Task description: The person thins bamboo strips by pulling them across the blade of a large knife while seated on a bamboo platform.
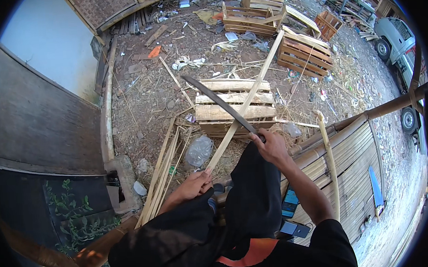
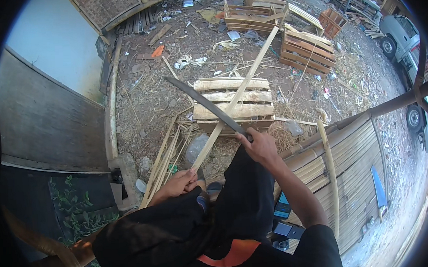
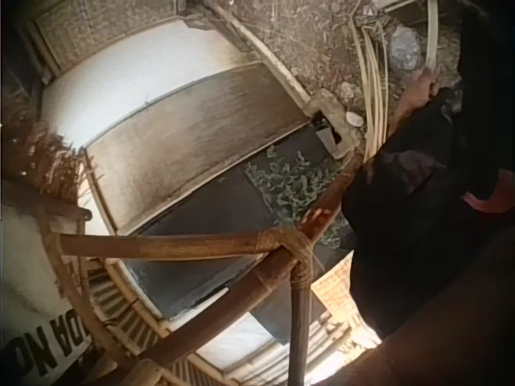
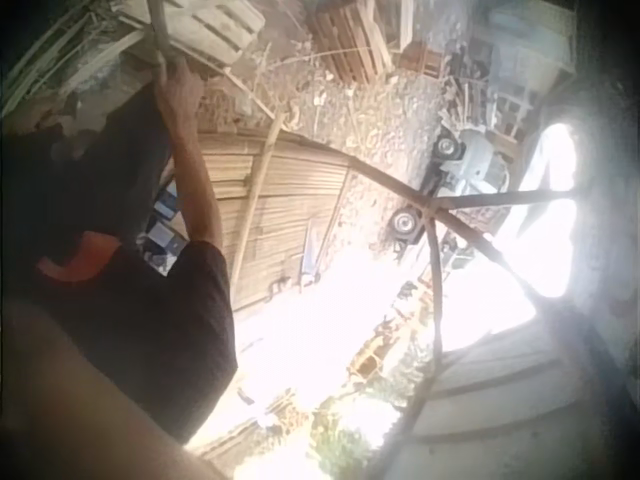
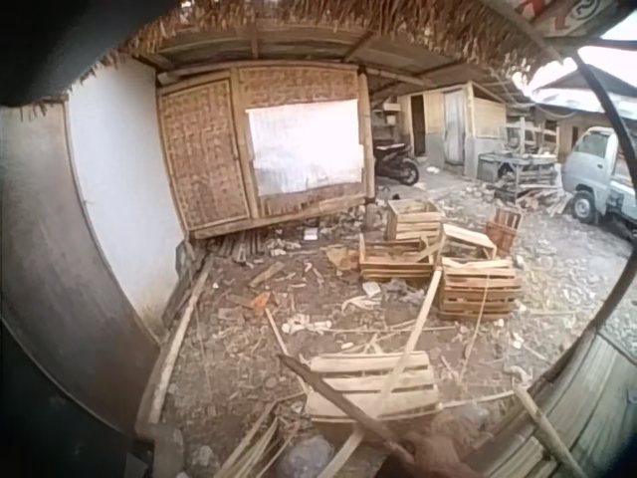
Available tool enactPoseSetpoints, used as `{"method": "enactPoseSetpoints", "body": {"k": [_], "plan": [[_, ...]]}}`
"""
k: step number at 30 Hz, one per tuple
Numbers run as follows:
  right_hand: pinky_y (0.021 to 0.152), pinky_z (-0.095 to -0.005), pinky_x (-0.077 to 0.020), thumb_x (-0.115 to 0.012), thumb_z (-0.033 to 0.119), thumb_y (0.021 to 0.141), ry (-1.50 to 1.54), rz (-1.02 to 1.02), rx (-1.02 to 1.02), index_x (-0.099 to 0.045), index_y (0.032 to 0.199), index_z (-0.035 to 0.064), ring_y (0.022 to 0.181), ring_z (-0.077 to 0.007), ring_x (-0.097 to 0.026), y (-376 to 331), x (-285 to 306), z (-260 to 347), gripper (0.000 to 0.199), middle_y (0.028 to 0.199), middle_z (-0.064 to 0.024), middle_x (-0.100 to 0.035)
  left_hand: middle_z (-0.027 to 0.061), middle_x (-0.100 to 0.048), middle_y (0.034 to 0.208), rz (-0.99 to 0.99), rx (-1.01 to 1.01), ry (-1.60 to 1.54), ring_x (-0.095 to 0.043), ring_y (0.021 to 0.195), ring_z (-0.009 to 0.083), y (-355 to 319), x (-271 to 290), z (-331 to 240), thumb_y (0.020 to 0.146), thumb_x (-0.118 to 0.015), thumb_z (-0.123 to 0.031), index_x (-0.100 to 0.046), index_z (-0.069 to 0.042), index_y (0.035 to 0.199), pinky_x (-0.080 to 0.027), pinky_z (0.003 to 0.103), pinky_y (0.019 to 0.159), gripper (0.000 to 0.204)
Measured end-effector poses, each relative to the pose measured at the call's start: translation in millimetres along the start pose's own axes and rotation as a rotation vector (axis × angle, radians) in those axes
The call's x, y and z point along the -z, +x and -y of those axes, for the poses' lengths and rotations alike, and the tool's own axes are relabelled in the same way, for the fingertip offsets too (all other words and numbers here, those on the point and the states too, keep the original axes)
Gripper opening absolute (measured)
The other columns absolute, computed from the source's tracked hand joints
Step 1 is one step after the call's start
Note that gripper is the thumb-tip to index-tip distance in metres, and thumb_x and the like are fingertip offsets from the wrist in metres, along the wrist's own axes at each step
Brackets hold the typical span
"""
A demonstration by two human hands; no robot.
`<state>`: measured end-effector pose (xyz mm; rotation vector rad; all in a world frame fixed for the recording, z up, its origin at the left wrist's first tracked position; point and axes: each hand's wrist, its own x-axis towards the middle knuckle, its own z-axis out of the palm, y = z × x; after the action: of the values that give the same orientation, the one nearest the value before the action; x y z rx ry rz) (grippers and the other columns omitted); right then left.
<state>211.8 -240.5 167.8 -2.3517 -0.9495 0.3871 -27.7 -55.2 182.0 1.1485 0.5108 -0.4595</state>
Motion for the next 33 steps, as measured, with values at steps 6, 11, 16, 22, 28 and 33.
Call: {"method": "enactPoseSetpoints", "body": {"k": [6, 11, 16, 22, 28, 33], "plan": [[0.063, -0.0499, -0.0493, -0.058, 0.059, 0.087, -0.259, 0.000, 0.321, -0.065, 0.088, 0.0052, 0.066, -0.0393, -0.064, 13.7, 23.8, -21.7, 0.054, 0.065, -0.0164, -0.063, -0.0042, -0.030, 0.057, 0.044, -0.064, 0.017, -0.023, 0.047, 0.0057, -4.5, -1.6, 6.2, 0.104, -0.030, -0.049, -0.040, -0.013, 0.081, -0.019, 0.023, 0.042, 0.044], [0.064, -0.0497, -0.0476, -0.051, 0.060, 0.090, -0.147, -0.157, -0.179, -0.065, 0.082, 0.0026, 0.069, -0.0395, -0.064, 59.6, 44.0, -69.9, 0.060, 0.068, -0.0204, -0.064, -0.0045, -0.029, 0.057, 0.014, -0.088, 0.092, -0.022, 0.046, 0.0060, -4.7, -3.7, 7.8, 0.104, -0.028, -0.049, -0.040, -0.013, 0.081, -0.017, 0.023, 0.041, 0.044], [0.059, -0.0479, -0.0489, -0.055, 0.060, 0.088, -0.037, -0.079, -0.058, -0.066, 0.084, 0.0040, 0.063, -0.0398, -0.063, 18.6, 26.5, -35.1, 0.057, 0.064, -0.0183, -0.063, -0.0048, -0.028, 0.056, 0.020, -0.043, 0.063, -0.020, 0.046, 0.0060, 5.8, 5.5, 8.3, 0.104, -0.026, -0.049, -0.039, -0.013, 0.080, -0.016, 0.024, 0.041, 0.045], [0.048, -0.0428, -0.0474, -0.063, 0.071, 0.075, -0.225, 0.071, 0.531, -0.058, 0.073, 0.0081, 0.052, -0.0332, -0.062, -26.6, -11.5, 16.1, 0.063, 0.053, -0.0095, -0.058, -0.0052, -0.036, 0.061, -0.001, 0.010, -0.043, -0.028, 0.049, 0.0037, 0.4, 0.5, 19.4, 0.103, -0.032, -0.051, -0.039, -0.013, 0.076, -0.024, 0.020, 0.043, 0.047], [0.053, -0.0438, -0.0496, -0.069, 0.068, 0.069, -0.214, -0.002, 0.472, -0.059, 0.079, 0.0079, 0.057, -0.0336, -0.064, -4.5, 2.2, -12.1, 0.062, 0.057, -0.0111, -0.060, -0.0042, -0.033, 0.055, 0.069, -0.066, -0.031, -0.028, 0.043, 0.0033, 0.3, 4.0, 7.2, 0.098, -0.025, -0.065, -0.034, -0.014, 0.065, -0.023, 0.020, 0.037, 0.061], [0.059, -0.0455, -0.0520, -0.072, 0.057, 0.072, -0.226, 0.025, 0.239, -0.061, 0.086, 0.0091, 0.064, -0.0344, -0.067, -14.1, 11.0, -7.6, 0.051, 0.063, -0.0132, -0.065, -0.0038, -0.031, 0.052, 0.095, 0.000, -0.125, -0.027, 0.037, 0.0043, -3.1, 1.8, -5.0, 0.095, -0.021, -0.069, -0.035, -0.012, 0.064, -0.021, 0.021, 0.033, 0.066]]}}
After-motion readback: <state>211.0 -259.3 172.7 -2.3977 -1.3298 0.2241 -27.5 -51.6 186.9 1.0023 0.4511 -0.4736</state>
